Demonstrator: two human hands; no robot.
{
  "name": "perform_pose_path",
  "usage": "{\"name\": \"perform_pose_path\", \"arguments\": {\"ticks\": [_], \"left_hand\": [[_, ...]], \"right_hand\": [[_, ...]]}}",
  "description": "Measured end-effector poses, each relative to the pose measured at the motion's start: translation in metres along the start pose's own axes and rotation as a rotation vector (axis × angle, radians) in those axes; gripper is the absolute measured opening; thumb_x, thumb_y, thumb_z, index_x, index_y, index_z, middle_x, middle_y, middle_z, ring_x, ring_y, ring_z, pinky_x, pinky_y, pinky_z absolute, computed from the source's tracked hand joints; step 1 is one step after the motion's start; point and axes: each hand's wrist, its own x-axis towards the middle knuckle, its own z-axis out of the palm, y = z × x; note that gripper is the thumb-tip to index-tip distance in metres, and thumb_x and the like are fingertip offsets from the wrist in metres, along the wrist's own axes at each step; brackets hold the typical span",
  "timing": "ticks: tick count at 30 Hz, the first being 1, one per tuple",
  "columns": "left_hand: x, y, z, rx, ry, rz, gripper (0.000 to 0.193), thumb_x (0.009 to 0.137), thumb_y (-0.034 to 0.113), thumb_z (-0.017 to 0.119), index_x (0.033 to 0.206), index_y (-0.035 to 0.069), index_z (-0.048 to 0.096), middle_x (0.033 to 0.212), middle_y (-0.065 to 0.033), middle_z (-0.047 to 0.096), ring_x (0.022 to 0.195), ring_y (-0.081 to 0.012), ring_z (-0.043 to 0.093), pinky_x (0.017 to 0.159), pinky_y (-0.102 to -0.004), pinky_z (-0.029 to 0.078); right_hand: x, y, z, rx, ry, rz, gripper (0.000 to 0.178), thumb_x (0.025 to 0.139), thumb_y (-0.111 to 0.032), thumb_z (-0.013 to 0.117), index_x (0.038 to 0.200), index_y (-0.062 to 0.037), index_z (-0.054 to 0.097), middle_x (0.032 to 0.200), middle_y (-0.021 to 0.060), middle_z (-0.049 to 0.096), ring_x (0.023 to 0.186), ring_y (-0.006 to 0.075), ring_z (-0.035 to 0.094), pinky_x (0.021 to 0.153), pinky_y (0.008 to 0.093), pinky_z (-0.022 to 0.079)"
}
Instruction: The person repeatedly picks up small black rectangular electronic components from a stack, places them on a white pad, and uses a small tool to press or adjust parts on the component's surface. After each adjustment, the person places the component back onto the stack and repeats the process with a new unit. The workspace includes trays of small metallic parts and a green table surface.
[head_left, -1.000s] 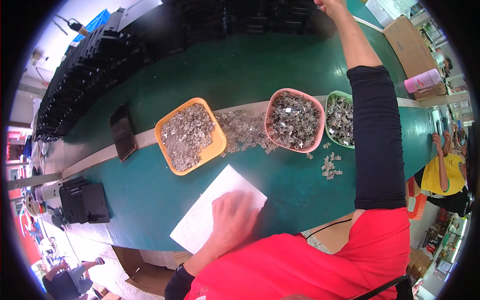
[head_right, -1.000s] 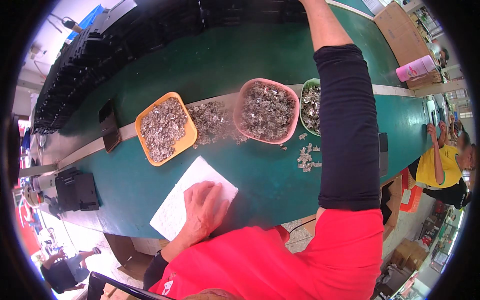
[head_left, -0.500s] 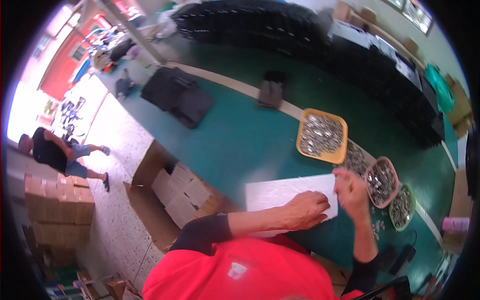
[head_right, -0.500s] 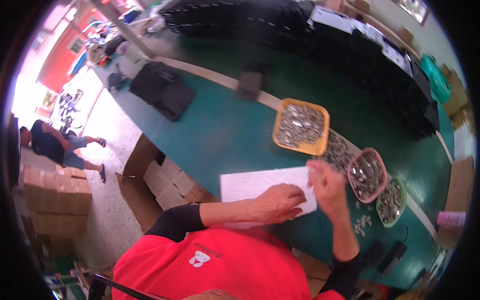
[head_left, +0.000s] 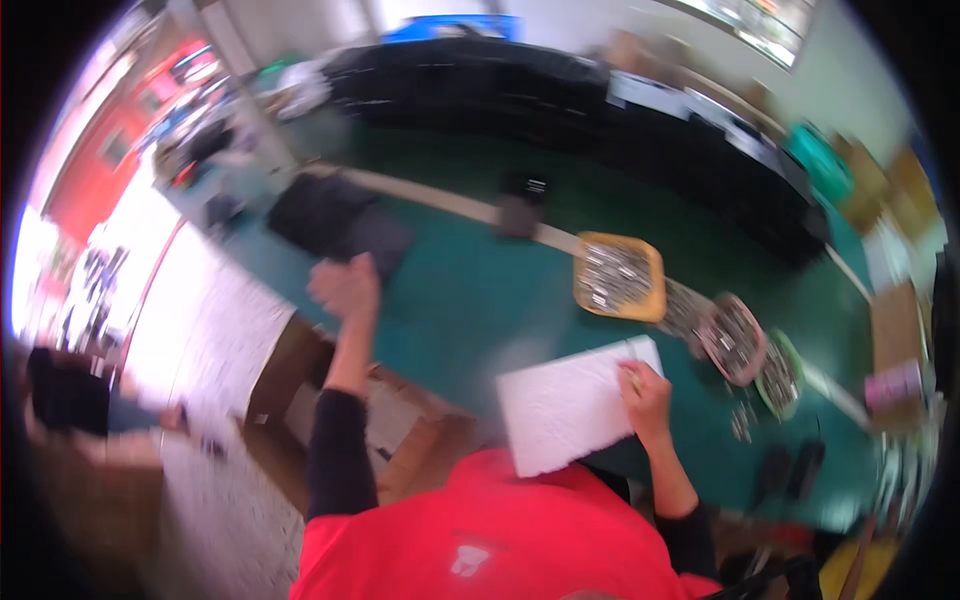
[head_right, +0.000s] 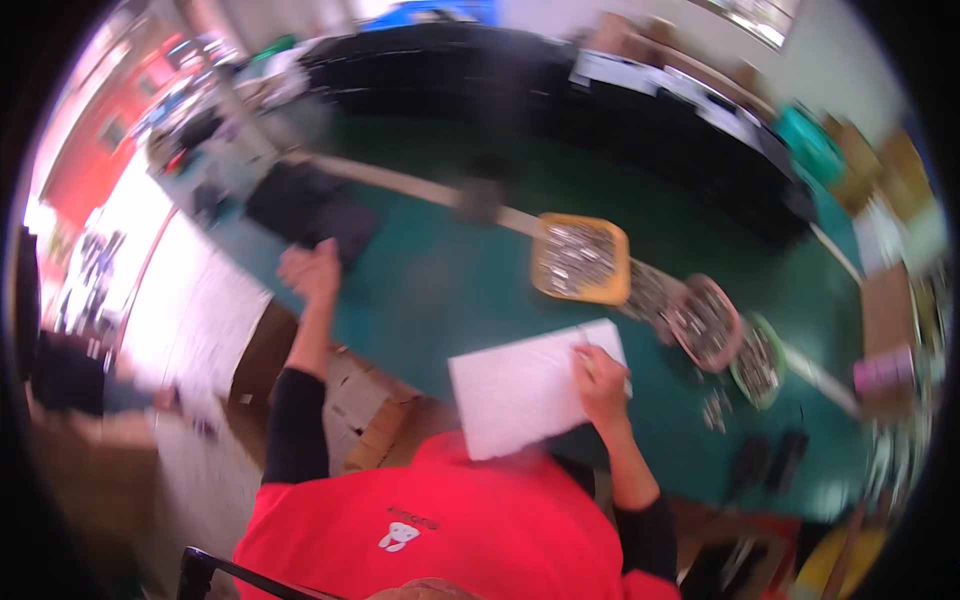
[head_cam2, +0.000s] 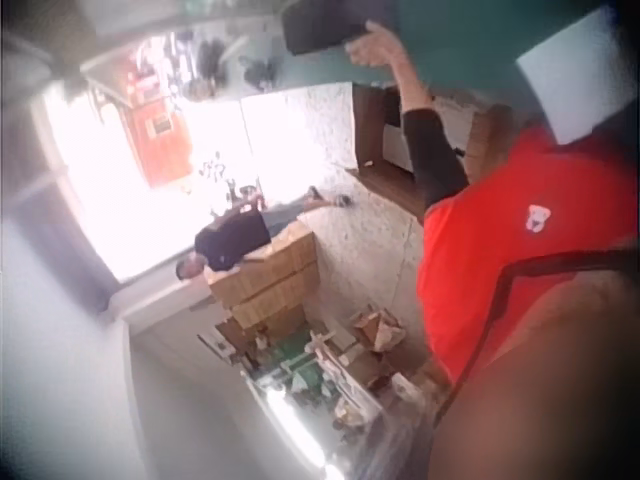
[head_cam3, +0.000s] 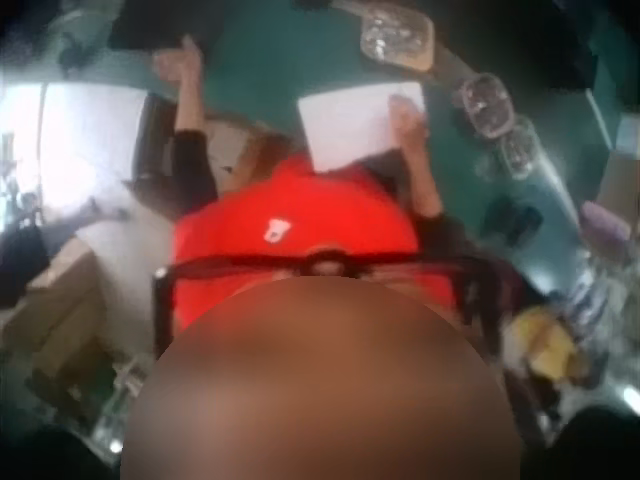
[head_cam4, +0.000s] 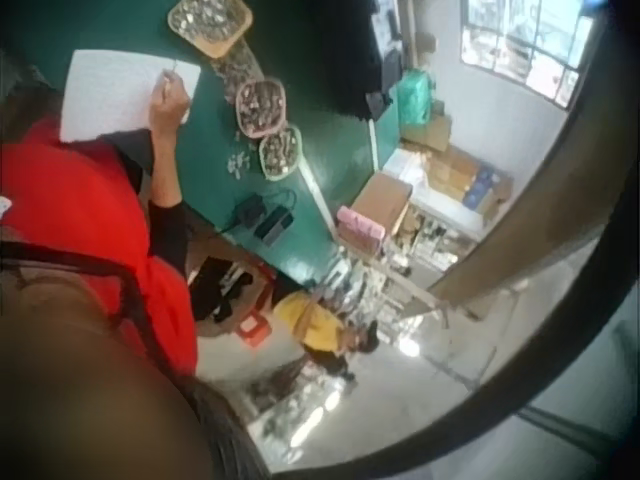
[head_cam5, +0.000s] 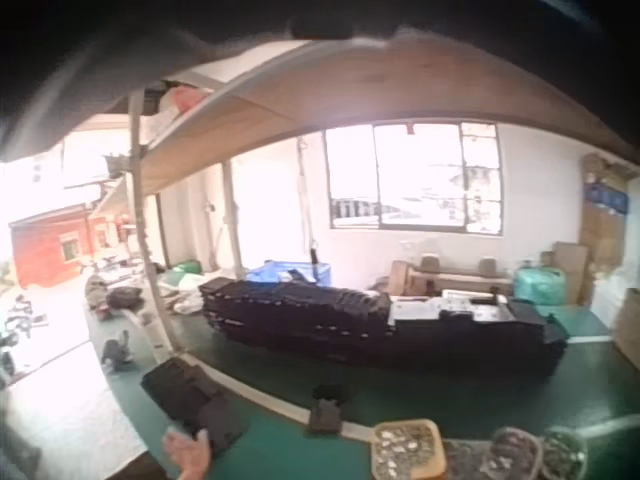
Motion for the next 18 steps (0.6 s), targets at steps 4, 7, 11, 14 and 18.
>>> {"name": "perform_pose_path", "arguments": {"ticks": [4, 7, 11, 14, 18], "left_hand": [[0.019, -0.069, 0.081, -0.27, -0.231, -0.072, 0.091, 0.08, 0.075, 0.052, 0.101, -0.013, 0.05, 0.093, -0.0235, 0.056, 0.088, -0.0404, 0.06, 0.077, -0.047, 0.051], [0.04, -0.048, 0.066, -0.67, -0.528, -0.453, 0.069, 0.071, 0.051, 0.081, 0.088, -0.011, 0.056, 0.08, -0.0196, 0.064, 0.068, -0.0305, 0.066, 0.06, -0.0389, 0.057], [0.039, -0.029, 0.019, -1.001, -0.544, -0.686, 0.049, 0.072, 0.031, 0.083, 0.091, -0.01, 0.063, 0.083, -0.019, 0.067, 0.068, -0.0272, 0.067, 0.057, -0.0349, 0.059], [0.041, -0.053, 0.029, -1.414, -0.496, -0.676, 0.04, 0.077, 0.023, 0.08, 0.096, -0.008, 0.064, 0.088, -0.0168, 0.067, 0.071, -0.0263, 0.067, 0.06, -0.0352, 0.06], [0.028, -0.04, -0.038, -1.53, -0.422, -0.587, 0.04, 0.083, 0.015, 0.074, 0.113, -0.006, 0.059, 0.097, -0.0135, 0.065, 0.082, -0.0244, 0.064, 0.068, -0.035, 0.057]], "right_hand": [[0.005, 0.014, 0.017, 0.086, 0.101, -0.324, 0.015, 0.086, -0.013, 0.062, 0.094, -0.0009, 0.067, 0.084, 0.0198, 0.067, 0.073, 0.0359, 0.065, 0.066, 0.0415, 0.052], [0.004, -0.001, 0.006, 0.215, 0.089, -0.092, 0.017, 0.088, -0.019, 0.063, 0.092, -0.0019, 0.067, 0.063, 0.0149, 0.06, 0.056, 0.0252, 0.06, 0.054, 0.0363, 0.045], [-0.007, -0.01, -0.009, 0.598, 0.14, 0.177, 0.019, 0.093, -0.021, 0.06, 0.099, -0.0042, 0.066, 0.058, 0.0028, 0.051, 0.051, 0.0085, 0.04, 0.049, 0.0293, 0.035], [-0.024, -0.01, -0.05, 0.437, 0.203, 0.26, 0.02, 0.093, -0.02, 0.058, 0.103, -0.0052, 0.067, 0.062, 0.0023, 0.056, 0.054, 0.0093, 0.051, 0.052, 0.0284, 0.041], [-0.043, 0.048, -0.135, -0.017, 0.429, 0.25, 0.017, 0.089, -0.016, 0.061, 0.097, -0.0044, 0.069, 0.076, 0.009, 0.064, 0.067, 0.0181, 0.063, 0.063, 0.0314, 0.051]]}}
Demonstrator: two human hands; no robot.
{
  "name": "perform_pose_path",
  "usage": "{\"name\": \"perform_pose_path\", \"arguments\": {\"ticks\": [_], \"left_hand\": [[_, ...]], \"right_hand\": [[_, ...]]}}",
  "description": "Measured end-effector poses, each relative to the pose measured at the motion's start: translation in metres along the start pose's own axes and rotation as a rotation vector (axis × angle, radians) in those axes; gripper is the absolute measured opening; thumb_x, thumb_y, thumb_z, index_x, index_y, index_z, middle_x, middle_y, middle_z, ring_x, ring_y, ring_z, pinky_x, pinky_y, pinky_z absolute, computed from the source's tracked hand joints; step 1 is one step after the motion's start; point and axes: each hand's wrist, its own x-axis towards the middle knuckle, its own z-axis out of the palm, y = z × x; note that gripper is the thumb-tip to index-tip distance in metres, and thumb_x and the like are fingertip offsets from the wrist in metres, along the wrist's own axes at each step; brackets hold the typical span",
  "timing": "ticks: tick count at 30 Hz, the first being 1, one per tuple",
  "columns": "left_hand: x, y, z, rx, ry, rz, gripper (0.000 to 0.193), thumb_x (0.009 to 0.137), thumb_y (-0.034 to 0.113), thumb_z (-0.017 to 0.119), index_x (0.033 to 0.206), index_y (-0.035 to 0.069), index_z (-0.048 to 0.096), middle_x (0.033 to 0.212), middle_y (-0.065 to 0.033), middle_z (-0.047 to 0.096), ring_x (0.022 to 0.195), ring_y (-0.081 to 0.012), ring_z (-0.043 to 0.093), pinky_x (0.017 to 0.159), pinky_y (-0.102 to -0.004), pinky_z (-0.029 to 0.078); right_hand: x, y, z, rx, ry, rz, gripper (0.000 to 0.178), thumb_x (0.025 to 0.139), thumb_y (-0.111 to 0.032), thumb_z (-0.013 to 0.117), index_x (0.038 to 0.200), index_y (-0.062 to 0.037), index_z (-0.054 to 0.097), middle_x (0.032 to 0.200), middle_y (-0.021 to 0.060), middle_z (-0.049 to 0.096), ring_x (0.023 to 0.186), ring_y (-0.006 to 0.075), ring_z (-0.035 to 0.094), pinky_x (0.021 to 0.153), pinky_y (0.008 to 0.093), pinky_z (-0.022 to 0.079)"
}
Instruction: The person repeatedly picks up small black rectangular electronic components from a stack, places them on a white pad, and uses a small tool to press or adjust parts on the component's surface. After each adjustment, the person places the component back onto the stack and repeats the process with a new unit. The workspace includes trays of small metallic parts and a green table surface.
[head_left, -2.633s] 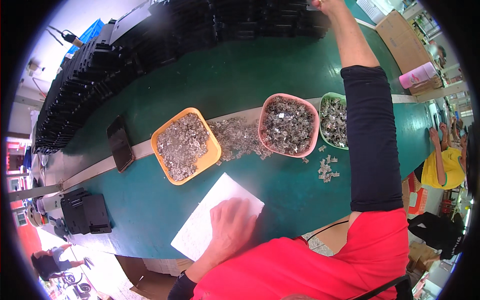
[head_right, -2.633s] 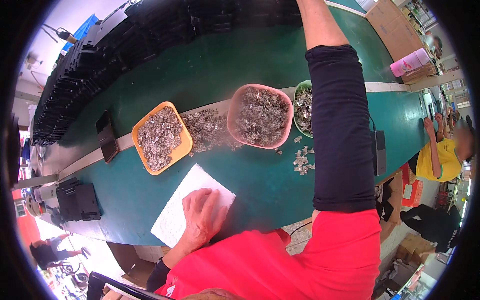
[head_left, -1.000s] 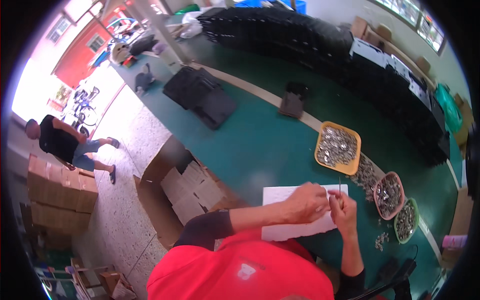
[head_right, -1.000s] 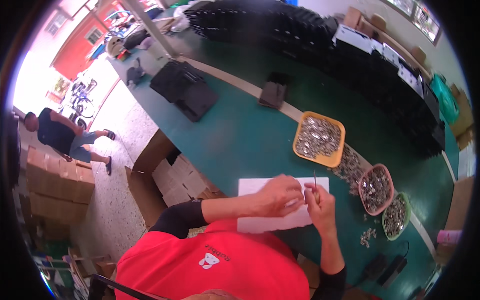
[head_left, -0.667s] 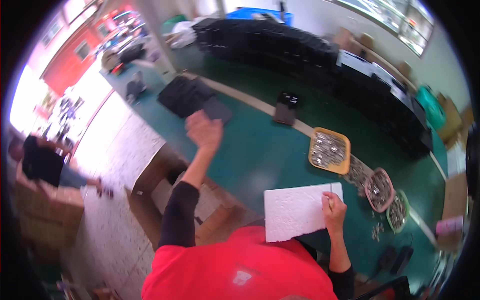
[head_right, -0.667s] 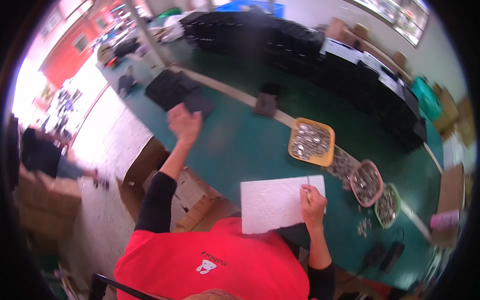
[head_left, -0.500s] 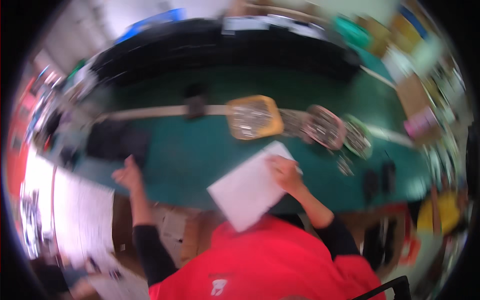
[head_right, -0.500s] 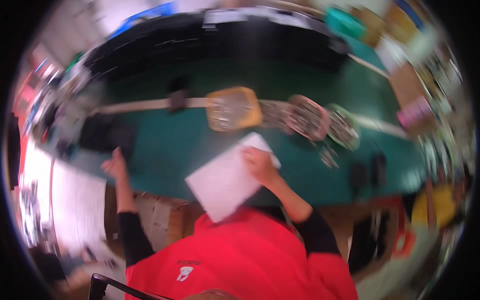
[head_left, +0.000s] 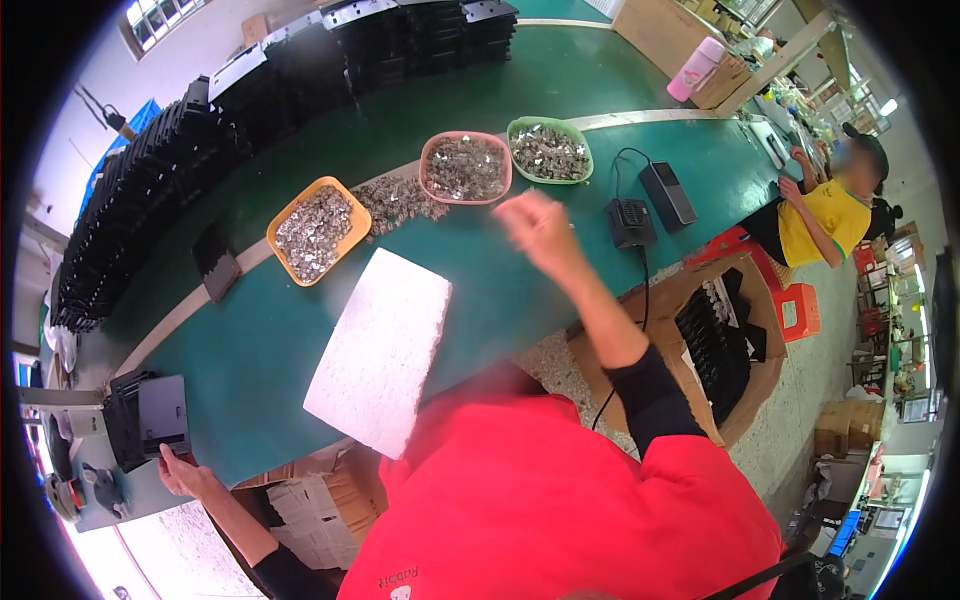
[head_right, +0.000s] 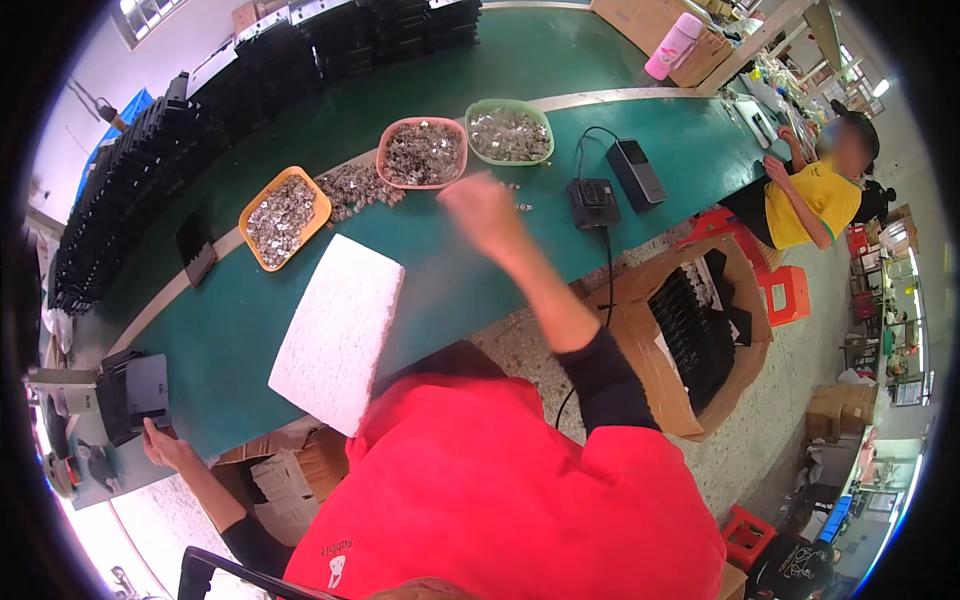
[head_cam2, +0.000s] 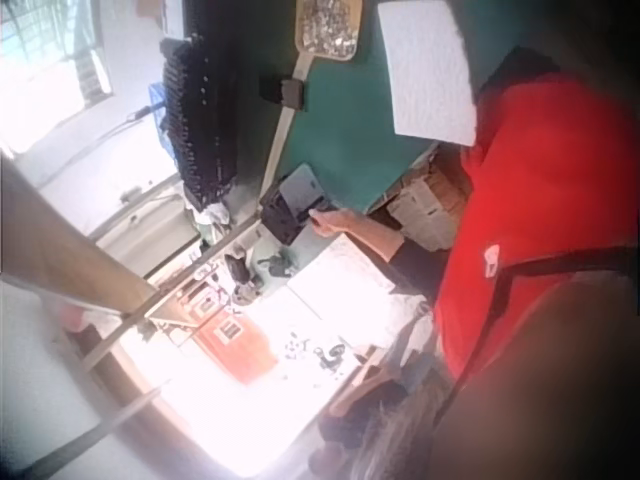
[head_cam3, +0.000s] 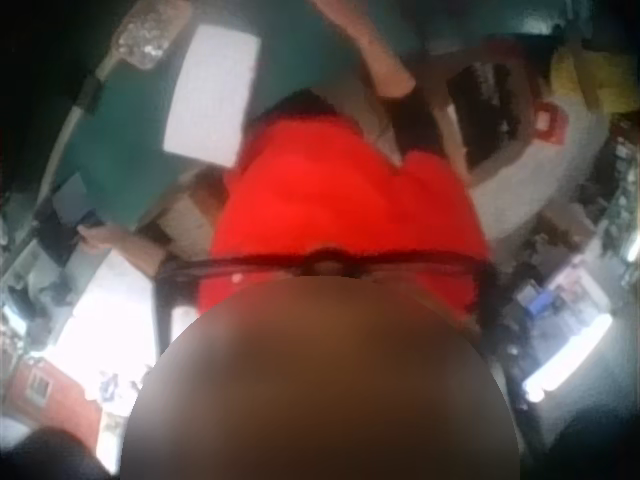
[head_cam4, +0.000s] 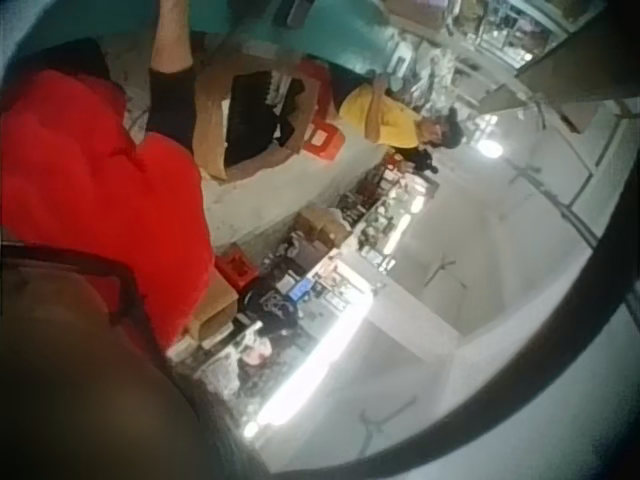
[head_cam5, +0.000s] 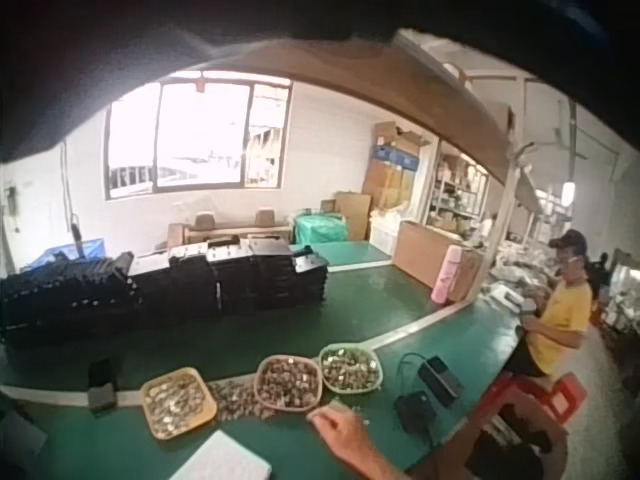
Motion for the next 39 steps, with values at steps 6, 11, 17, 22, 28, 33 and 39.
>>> {"name": "perform_pose_path", "arguments": {"ticks": [6, 11, 17, 22, 28, 33, 39], "left_hand": [[-0.094, 0.067, 0.049, 0.08, -0.624, 0.143, 0.042, 0.089, 0.017, 0.069, 0.124, -0.001, 0.056, 0.102, -0.0061, 0.065, 0.09, -0.0133, 0.06, 0.087, -0.0265, 0.047], [-0.2, 0.096, 0.108, 0.335, -1.369, -0.063, 0.027, 0.089, 0.019, 0.065, 0.106, -0.002, 0.068, 0.094, -0.0028, 0.067, 0.088, -0.0109, 0.059, 0.08, -0.0249, 0.046], [-0.265, 0.069, 0.16, 0.411, -1.554, 0.025, 0.02, 0.087, 0.019, 0.066, 0.092, -0.001, 0.069, 0.083, -0.0056, 0.068, 0.077, -0.0152, 0.062, 0.068, -0.029, 0.049], [-0.287, 0.05, 0.16, 0.571, -1.234, 0.715, 0.012, 0.084, 0.013, 0.067, 0.09, 0.003, 0.069, 0.09, -0.0094, 0.066, 0.084, -0.0272, 0.062, 0.072, -0.0348, 0.048], [-0.31, 0.057, 0.15, 0.419, -1.004, 0.841, 0.011, 0.08, 0.008, 0.068, 0.09, 0.005, 0.069, 0.091, -0.0104, 0.064, 0.088, -0.0289, 0.061, 0.073, -0.0371, 0.047], [-0.336, 0.074, 0.131, 0.183, -1.273, 0.248, 0.012, 0.089, 0.007, 0.064, 0.099, 0.001, 0.067, 0.085, -0.0024, 0.066, 0.077, -0.008, 0.062, 0.069, -0.0241, 0.049], [-0.341, 0.07, 0.126, 0.034, -1.289, -0.063, 0.016, 0.089, 0.006, 0.065, 0.103, -0.001, 0.066, 0.092, -0.0015, 0.068, 0.085, -0.0065, 0.063, 0.077, -0.0218, 0.05]], "right_hand": [[0.028, 0.075, -0.072, -0.582, 0.02, 0.048, 0.019, 0.081, -0.017, 0.067, 0.097, -0.0071, 0.072, 0.093, 0.0187, 0.066, 0.089, 0.0355, 0.065, 0.08, 0.0421, 0.052], [0.038, 0.085, -0.067, -0.569, -0.169, -0.054, 0.026, 0.081, -0.023, 0.069, 0.102, -0.0085, 0.072, 0.091, 0.0178, 0.065, 0.089, 0.037, 0.064, 0.081, 0.0442, 0.05], [0.038, 0.086, -0.074, -0.56, -0.133, -0.121, 0.015, 0.083, -0.017, 0.067, 0.091, -0.0046, 0.07, 0.086, 0.016, 0.065, 0.083, 0.0358, 0.064, 0.075, 0.0429, 0.05], [0.027, 0.039, -0.062, -0.113, -0.065, 0.189, 0.013, 0.086, -0.014, 0.065, 0.09, -0.0024, 0.067, 0.078, 0.0102, 0.068, 0.053, 0.0162, 0.056, 0.047, 0.0298, 0.043], [-0.023, -0.051, 0.029, 0.617, -0.458, 0.493, 0.012, 0.09, -0.013, 0.063, 0.091, -0.0008, 0.064, 0.077, 0.0083, 0.066, 0.045, 0.0053, 0.047, 0.038, 0.0203, 0.033], [-0.042, -0.068, 0.072, 0.896, -0.707, 0.576, 0.013, 0.094, -0.013, 0.06, 0.098, -0.0008, 0.063, 0.082, 0.009, 0.066, 0.046, 0.0068, 0.049, 0.039, 0.0211, 0.035], [-0.045, -0.073, 0.08, 1.016, -0.738, 0.677, 0.014, 0.095, -0.014, 0.06, 0.102, -0.0022, 0.062, 0.082, 0.0069, 0.065, 0.048, 0.0071, 0.05, 0.04, 0.0216, 0.036]]}}
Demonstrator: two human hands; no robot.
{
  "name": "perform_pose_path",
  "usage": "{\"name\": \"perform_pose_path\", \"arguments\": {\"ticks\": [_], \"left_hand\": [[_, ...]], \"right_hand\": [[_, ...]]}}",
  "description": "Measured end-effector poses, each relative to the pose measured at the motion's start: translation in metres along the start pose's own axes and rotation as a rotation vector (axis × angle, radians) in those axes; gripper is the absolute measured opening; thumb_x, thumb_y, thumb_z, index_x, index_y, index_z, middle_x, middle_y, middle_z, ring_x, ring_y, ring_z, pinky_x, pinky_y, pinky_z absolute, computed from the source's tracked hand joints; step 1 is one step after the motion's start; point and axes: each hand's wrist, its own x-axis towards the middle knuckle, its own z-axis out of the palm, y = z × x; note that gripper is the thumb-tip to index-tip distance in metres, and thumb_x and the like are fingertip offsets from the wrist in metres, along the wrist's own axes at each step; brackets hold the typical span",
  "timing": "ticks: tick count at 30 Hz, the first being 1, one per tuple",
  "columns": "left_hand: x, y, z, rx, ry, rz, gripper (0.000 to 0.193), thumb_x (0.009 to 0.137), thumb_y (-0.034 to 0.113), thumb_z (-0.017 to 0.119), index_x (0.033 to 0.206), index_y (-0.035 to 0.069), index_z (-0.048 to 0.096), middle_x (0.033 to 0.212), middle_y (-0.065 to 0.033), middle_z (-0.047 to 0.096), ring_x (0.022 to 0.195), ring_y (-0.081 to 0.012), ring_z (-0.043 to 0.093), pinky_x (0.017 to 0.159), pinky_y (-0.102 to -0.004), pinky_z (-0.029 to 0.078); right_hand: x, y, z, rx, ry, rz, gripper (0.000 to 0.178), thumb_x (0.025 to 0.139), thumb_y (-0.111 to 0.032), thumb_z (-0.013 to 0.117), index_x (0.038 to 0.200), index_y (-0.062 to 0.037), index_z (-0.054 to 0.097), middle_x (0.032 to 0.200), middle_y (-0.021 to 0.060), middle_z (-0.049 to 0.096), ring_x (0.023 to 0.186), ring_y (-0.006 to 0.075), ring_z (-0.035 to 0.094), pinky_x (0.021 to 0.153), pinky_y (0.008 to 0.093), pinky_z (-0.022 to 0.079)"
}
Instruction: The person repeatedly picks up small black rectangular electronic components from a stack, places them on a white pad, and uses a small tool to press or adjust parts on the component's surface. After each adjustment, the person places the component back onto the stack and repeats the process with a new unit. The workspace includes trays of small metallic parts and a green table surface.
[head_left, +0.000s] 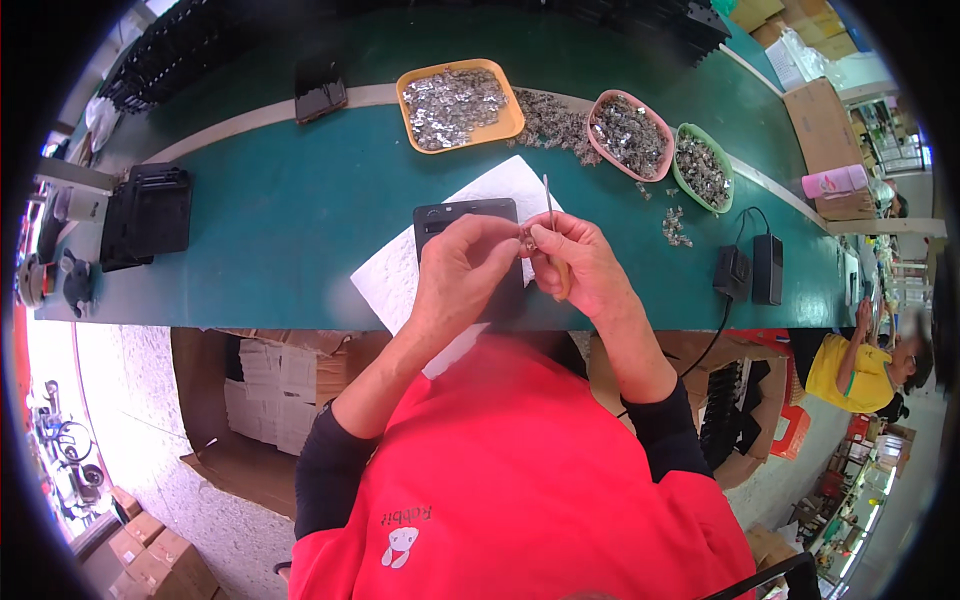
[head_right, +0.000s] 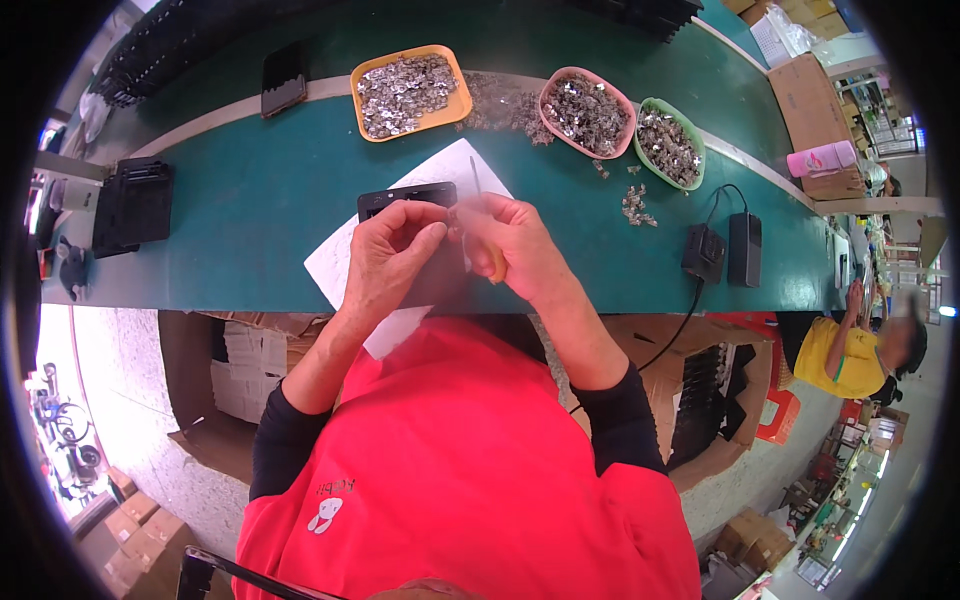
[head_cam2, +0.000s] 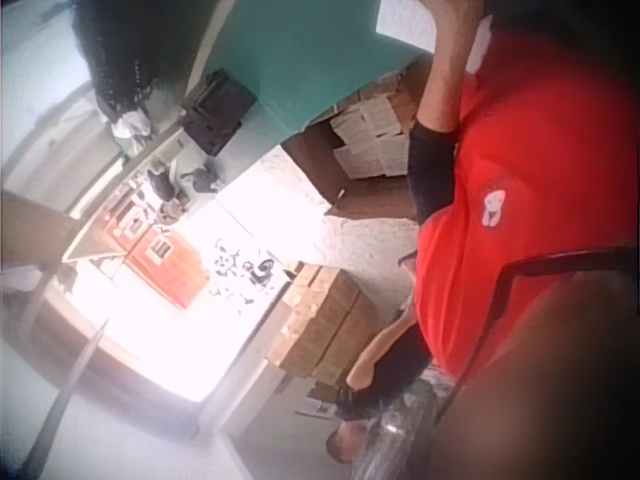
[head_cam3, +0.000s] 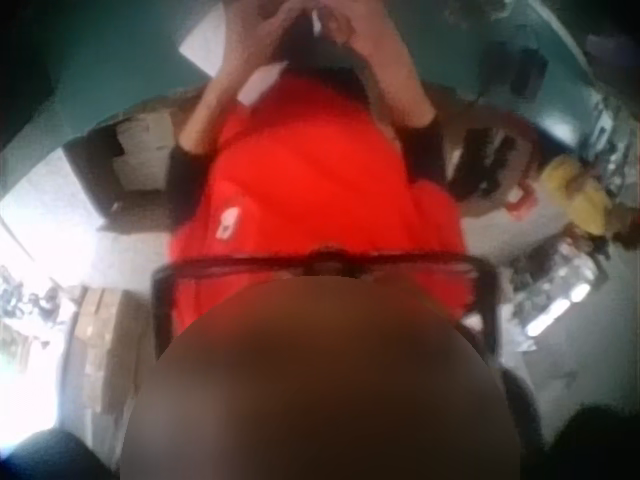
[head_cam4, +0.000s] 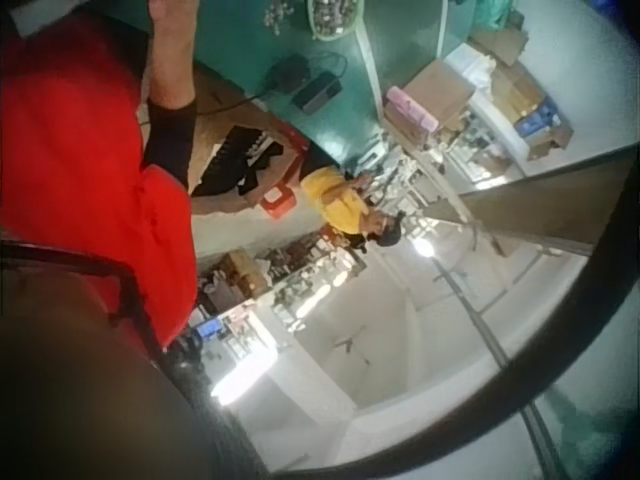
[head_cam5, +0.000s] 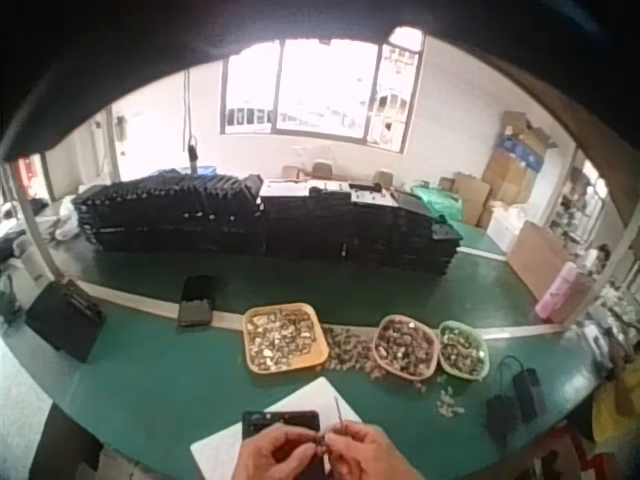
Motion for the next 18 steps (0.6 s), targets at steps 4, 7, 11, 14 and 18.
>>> {"name": "perform_pose_path", "arguments": {"ticks": [4, 7, 11, 14, 18], "left_hand": [[-0.005, 0.008, 0.006, 0.034, 0.051, 0.06, 0.017, 0.085, 0.005, 0.068, 0.101, 0.002, 0.067, 0.09, -0.0062, 0.066, 0.082, -0.0152, 0.065, 0.074, -0.028, 0.051], [-0.006, 0.005, 0.008, 0.164, 0.132, 0.214, 0.018, 0.083, 0.005, 0.069, 0.101, 0.003, 0.067, 0.089, -0.0106, 0.065, 0.08, -0.023, 0.066, 0.072, -0.0318, 0.052], [-0.003, -0.011, 0.008, 0.348, 0.248, 0.519, 0.019, 0.084, 0.001, 0.069, 0.102, 0.002, 0.064, 0.085, -0.0062, 0.064, 0.071, -0.0116, 0.062, 0.064, -0.0231, 0.049], [-0.003, -0.014, 0.003, 0.258, 0.213, 0.374, 0.011, 0.089, 0.005, 0.065, 0.099, 0.001, 0.063, 0.084, -0.0044, 0.064, 0.07, -0.0097, 0.06, 0.063, -0.022, 0.048], [-0.003, -0.007, -0.003, -0.078, 0.083, -0.015, 0.01, 0.095, 0.011, 0.06, 0.095, 0.0, 0.062, 0.083, -0.0012, 0.063, 0.069, -0.0069, 0.057, 0.062, -0.0208, 0.046]], "right_hand": [[0.0, 0.003, 0.014, 0.087, 0.1, 0.003, 0.016, 0.093, -0.017, 0.063, 0.1, -0.0026, 0.064, 0.068, 0.0009, 0.058, 0.047, 0.0067, 0.047, 0.041, 0.0209, 0.034], [0.002, 0.008, 0.019, 0.106, 0.145, -0.004, 0.016, 0.092, -0.018, 0.065, 0.099, -0.0034, 0.065, 0.062, -0.0018, 0.055, 0.046, 0.0067, 0.047, 0.042, 0.0207, 0.034], [0.004, 0.02, 0.023, 0.105, 0.178, -0.07, 0.013, 0.091, -0.016, 0.066, 0.095, -0.0038, 0.066, 0.065, -0.001, 0.057, 0.047, 0.007, 0.048, 0.041, 0.021, 0.034], [0.001, 0.011, 0.031, 0.074, 0.2, -0.055, 0.011, 0.09, -0.014, 0.066, 0.092, -0.0034, 0.067, 0.064, -0.0004, 0.058, 0.044, 0.0067, 0.047, 0.039, 0.0214, 0.033], [0.0, 0.004, 0.021, -0.095, 0.136, -0.073, 0.012, 0.091, -0.01, 0.064, 0.093, 0.0018, 0.064, 0.072, 0.0054, 0.063, 0.045, 0.0068, 0.048, 0.038, 0.0221, 0.034]]}}
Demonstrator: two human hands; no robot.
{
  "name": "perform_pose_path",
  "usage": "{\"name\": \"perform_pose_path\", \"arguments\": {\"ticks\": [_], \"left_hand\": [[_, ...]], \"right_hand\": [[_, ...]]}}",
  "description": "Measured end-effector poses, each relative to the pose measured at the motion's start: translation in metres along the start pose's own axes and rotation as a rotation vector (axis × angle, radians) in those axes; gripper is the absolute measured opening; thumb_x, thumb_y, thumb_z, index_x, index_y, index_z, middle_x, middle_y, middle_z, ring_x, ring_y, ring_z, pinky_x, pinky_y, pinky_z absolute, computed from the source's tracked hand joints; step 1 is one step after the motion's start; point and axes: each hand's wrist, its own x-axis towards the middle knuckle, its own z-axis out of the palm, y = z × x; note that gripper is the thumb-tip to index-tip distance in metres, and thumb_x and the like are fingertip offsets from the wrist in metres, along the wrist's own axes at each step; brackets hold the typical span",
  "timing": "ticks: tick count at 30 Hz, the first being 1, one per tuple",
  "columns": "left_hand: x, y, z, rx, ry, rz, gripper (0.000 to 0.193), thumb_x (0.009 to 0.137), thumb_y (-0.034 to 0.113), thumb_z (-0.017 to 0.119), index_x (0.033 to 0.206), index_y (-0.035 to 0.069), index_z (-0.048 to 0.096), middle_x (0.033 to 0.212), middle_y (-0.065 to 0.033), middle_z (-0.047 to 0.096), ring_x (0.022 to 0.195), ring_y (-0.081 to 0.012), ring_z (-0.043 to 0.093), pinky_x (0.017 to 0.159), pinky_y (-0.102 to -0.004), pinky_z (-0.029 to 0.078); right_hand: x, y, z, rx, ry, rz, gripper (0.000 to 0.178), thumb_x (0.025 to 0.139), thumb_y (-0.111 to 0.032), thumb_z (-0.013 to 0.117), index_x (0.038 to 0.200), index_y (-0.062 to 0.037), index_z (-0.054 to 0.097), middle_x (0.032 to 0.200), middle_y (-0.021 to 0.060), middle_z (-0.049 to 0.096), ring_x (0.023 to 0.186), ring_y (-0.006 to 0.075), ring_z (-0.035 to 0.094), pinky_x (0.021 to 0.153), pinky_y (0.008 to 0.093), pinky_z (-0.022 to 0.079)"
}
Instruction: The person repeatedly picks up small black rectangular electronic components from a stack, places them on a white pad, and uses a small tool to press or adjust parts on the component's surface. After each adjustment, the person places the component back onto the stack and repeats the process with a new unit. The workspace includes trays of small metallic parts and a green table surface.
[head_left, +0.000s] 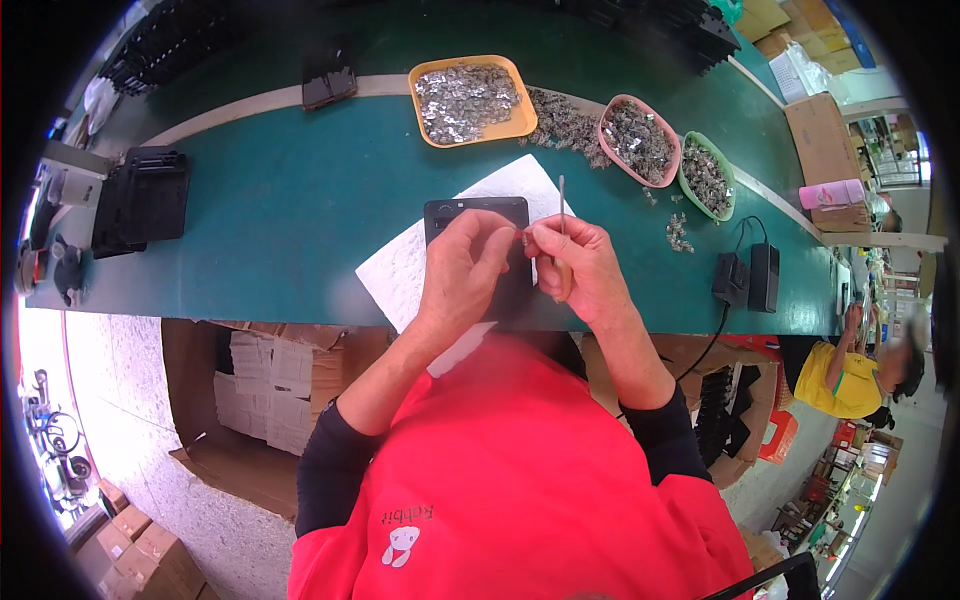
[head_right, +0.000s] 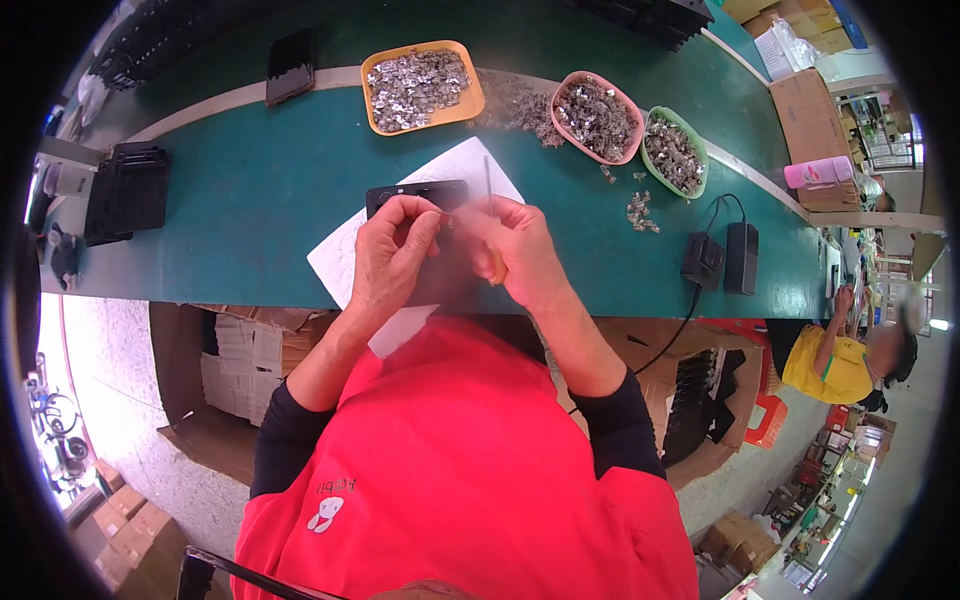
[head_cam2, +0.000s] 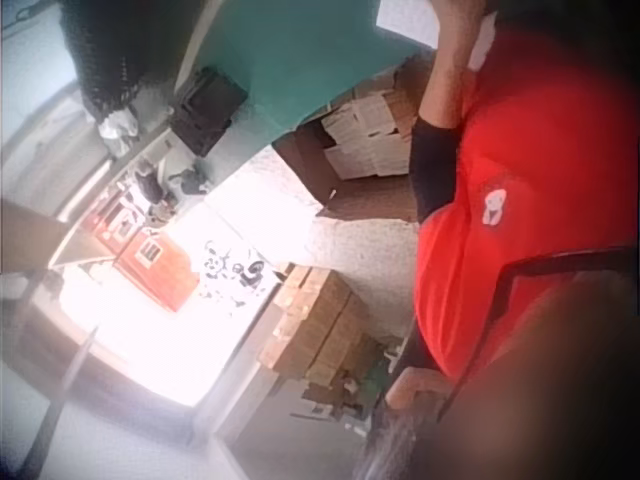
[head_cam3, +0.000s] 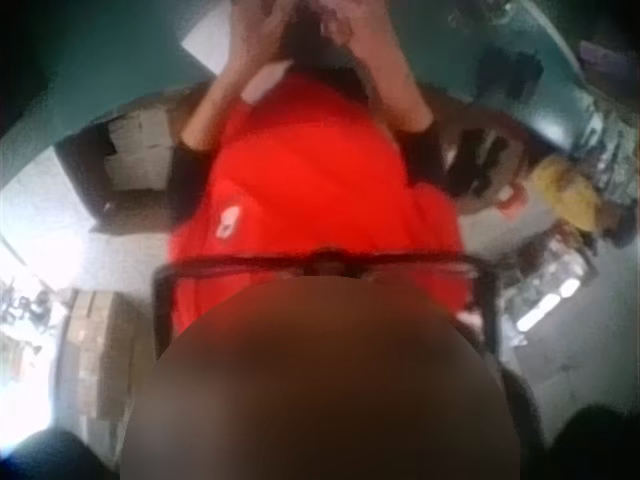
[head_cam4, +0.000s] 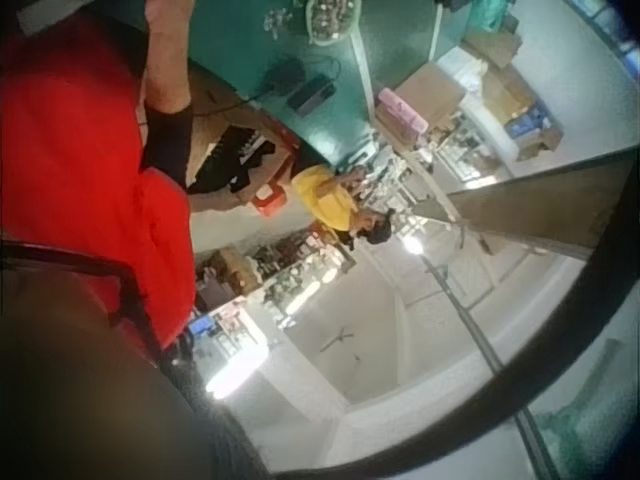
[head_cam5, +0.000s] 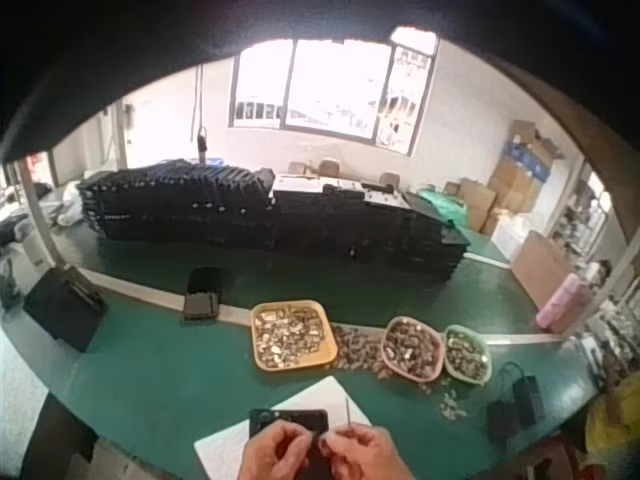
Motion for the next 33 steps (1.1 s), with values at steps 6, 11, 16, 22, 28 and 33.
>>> {"name": "perform_pose_path", "arguments": {"ticks": [6, 11, 16, 22, 28, 33], "left_hand": [[0.002, 0.004, -0.007, 0.032, -0.208, -0.167, 0.015, 0.095, 0.014, 0.06, 0.098, 0.0, 0.061, 0.084, -0.0006, 0.063, 0.07, -0.0073, 0.056, 0.064, -0.0209, 0.045], [0.004, 0.002, -0.013, 0.746, -0.039, 0.492, 0.04, 0.079, 0.023, 0.075, 0.11, 0.002, 0.06, 0.116, -0.0174, 0.058, 0.112, -0.0301, 0.055, 0.092, -0.0443, 0.044], [0.005, -0.019, -0.012, 1.041, -0.06, 0.417, 0.069, 0.066, 0.039, 0.082, 0.122, 0.006, 0.057, 0.138, -0.0231, 0.036, 0.129, -0.0437, 0.032, 0.097, -0.0615, 0.029], [-0.001, -0.022, -0.005, 0.995, -0.014, 0.379, 0.071, 0.065, 0.037, 0.082, 0.121, 0.003, 0.056, 0.137, -0.0249, 0.036, 0.127, -0.0436, 0.033, 0.096, -0.058, 0.03], [-0.003, -0.021, -0.002, 0.964, 0.009, 0.353, 0.071, 0.065, 0.035, 0.082, 0.122, 0.002, 0.056, 0.137, -0.0255, 0.037, 0.127, -0.0437, 0.033, 0.097, -0.0574, 0.029], [-0.003, -0.021, -0.002, 0.926, 0.015, 0.349, 0.072, 0.064, 0.034, 0.083, 0.12, -0.001, 0.055, 0.135, -0.0262, 0.036, 0.127, -0.0431, 0.033, 0.096, -0.0576, 0.029]], "right_hand": [[-0.005, -0.014, -0.002, -0.51, -0.097, -0.064, 0.01, 0.087, -0.008, 0.065, 0.086, 0.0017, 0.065, 0.066, 0.0038, 0.063, 0.044, 0.0043, 0.047, 0.039, 0.0201, 0.033], [0.002, -0.013, -0.004, -0.457, 0.05, -0.111, 0.01, 0.088, -0.008, 0.064, 0.083, 0.0007, 0.063, 0.062, 0.0033, 0.062, 0.042, 0.0042, 0.048, 0.038, 0.0192, 0.032], [0.027, -0.005, -0.009, -0.705, 0.208, -0.151, 0.013, 0.086, -0.011, 0.063, 0.079, 0.0004, 0.061, 0.058, 0.0042, 0.06, 0.045, 0.0073, 0.054, 0.04, 0.0218, 0.039], [0.035, -0.002, -0.004, -0.86, 0.256, -0.159, 0.018, 0.08, -0.014, 0.063, 0.078, 0.0046, 0.061, 0.061, 0.0079, 0.063, 0.052, 0.0129, 0.063, 0.049, 0.0284, 0.049], [0.04, 0.004, -0.005, -0.982, 0.293, -0.22, 0.018, 0.081, -0.013, 0.063, 0.077, 0.0043, 0.06, 0.058, 0.0094, 0.061, 0.05, 0.0136, 0.06, 0.048, 0.0298, 0.047], [0.044, 0.012, 0.001, -1.149, 0.346, -0.391, 0.018, 0.079, -0.011, 0.063, 0.076, 0.0048, 0.057, 0.068, 0.0169, 0.06, 0.061, 0.0294, 0.06, 0.058, 0.038, 0.047]]}}
